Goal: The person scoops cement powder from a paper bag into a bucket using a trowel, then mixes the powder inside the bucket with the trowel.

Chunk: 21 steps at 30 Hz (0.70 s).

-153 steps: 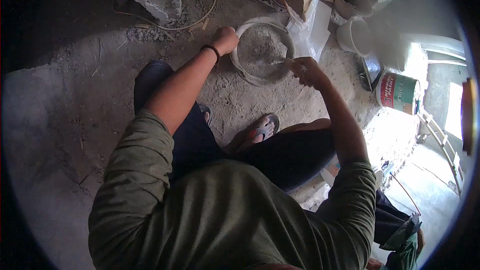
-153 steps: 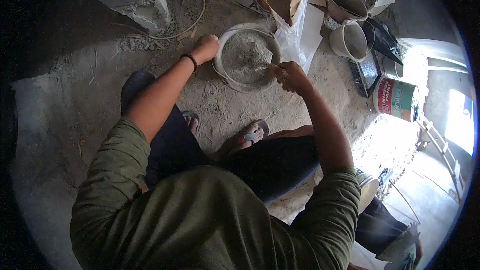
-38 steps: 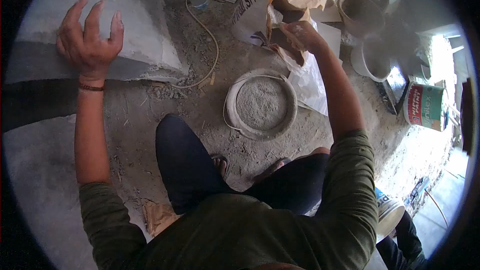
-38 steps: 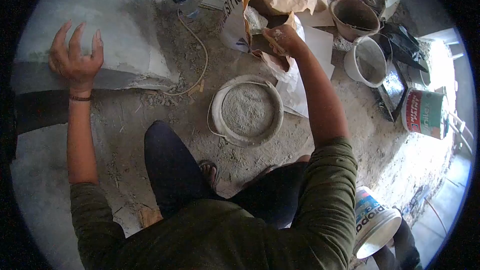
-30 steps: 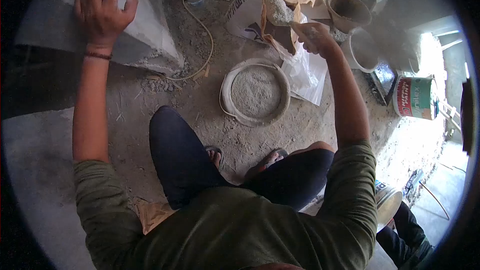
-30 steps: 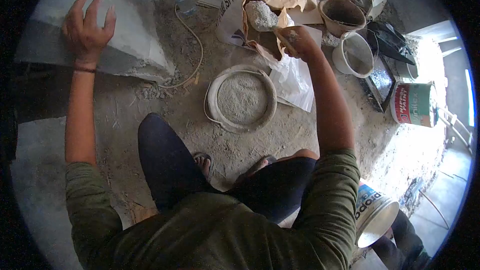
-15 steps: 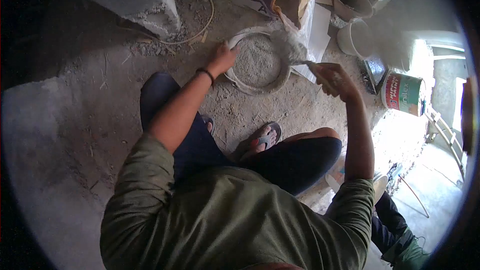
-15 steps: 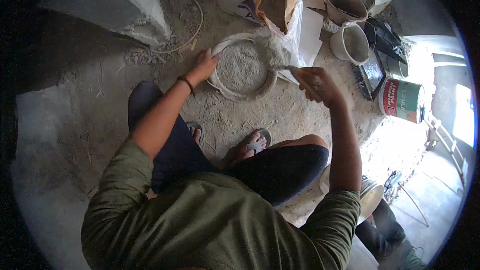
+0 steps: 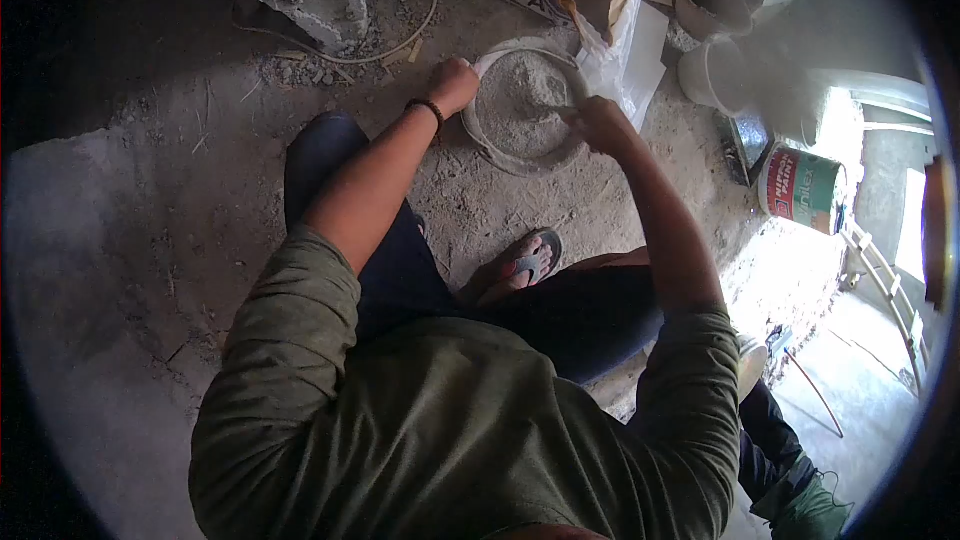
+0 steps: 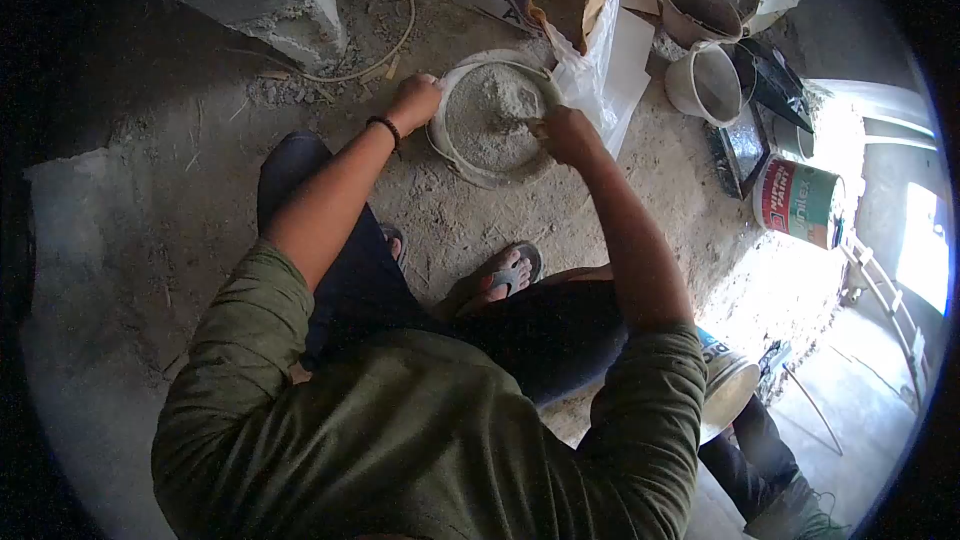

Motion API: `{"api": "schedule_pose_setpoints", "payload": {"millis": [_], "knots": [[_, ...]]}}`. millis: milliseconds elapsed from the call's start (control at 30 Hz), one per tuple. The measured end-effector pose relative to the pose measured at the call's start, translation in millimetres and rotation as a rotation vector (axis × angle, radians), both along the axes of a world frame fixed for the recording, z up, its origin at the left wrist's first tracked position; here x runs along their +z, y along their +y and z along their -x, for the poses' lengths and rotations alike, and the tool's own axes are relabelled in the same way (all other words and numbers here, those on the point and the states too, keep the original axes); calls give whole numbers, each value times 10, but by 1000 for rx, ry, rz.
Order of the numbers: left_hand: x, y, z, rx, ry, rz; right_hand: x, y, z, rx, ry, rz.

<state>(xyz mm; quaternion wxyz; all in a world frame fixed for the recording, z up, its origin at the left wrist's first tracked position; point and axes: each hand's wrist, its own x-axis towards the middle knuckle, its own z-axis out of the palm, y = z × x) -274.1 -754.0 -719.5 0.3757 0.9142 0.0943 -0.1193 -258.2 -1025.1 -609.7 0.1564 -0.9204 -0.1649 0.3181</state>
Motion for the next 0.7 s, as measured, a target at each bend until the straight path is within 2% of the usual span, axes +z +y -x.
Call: {"api": "schedule_pose_setpoints", "payload": {"millis": [100,133,233,333,467,567,667,700], "knots": [[19,-50,26,29,40,51,107,269,133,92,-184,214],[-45,-21,14,40,67,111,298,420,181,40,-107,352],[-125,42,-49,101,121,104,498,472,264,104,-173,423],[87,0,-44,77,97,60,826,572,311,171,-255,519],[78,58,-90,44,131,-2,983,466,361,242,-450,489],[98,49,-101,19,177,-6,1171,472,402,252,-472,476],[-49,60,-117,67,111,-28,1204,478,308,264,-474,483],[-105,67,-132,-13,67,-82,1173,485,247,280,-472,508]]}}
